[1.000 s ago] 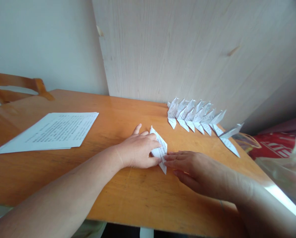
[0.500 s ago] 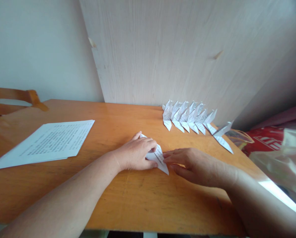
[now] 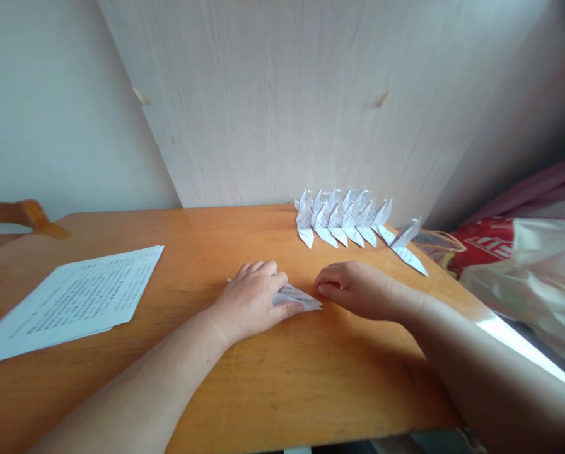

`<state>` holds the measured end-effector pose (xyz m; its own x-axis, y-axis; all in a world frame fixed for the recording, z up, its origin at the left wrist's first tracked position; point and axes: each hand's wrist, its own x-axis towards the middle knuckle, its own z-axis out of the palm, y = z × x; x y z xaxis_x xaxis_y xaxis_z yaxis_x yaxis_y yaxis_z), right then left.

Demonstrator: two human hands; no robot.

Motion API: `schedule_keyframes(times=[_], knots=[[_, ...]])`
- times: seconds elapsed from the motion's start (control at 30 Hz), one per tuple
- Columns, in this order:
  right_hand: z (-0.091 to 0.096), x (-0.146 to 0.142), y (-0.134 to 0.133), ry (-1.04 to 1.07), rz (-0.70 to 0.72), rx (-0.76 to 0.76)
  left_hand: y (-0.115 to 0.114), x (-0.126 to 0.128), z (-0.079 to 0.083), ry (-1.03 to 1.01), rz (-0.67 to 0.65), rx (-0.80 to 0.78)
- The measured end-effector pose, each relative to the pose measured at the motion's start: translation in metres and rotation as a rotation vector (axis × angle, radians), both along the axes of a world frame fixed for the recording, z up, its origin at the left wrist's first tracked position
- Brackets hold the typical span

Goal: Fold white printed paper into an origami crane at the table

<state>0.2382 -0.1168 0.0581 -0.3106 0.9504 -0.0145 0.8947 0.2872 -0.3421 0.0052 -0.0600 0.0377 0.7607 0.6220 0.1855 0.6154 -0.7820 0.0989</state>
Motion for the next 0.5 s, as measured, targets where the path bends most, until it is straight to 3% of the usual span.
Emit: schedule_keyframes(times=[0.3, 0.5], knots=[[-0.012, -0.003, 0.003, 0.128, -0.022, -0.057, 0.003, 0.005, -0.005, -0.059, -0.054, -0.028], [-0.019, -0.001, 0.007, 0.109, -0.046, -0.075, 0.006, 0.01, -0.013, -0.144, -0.269, -0.157]])
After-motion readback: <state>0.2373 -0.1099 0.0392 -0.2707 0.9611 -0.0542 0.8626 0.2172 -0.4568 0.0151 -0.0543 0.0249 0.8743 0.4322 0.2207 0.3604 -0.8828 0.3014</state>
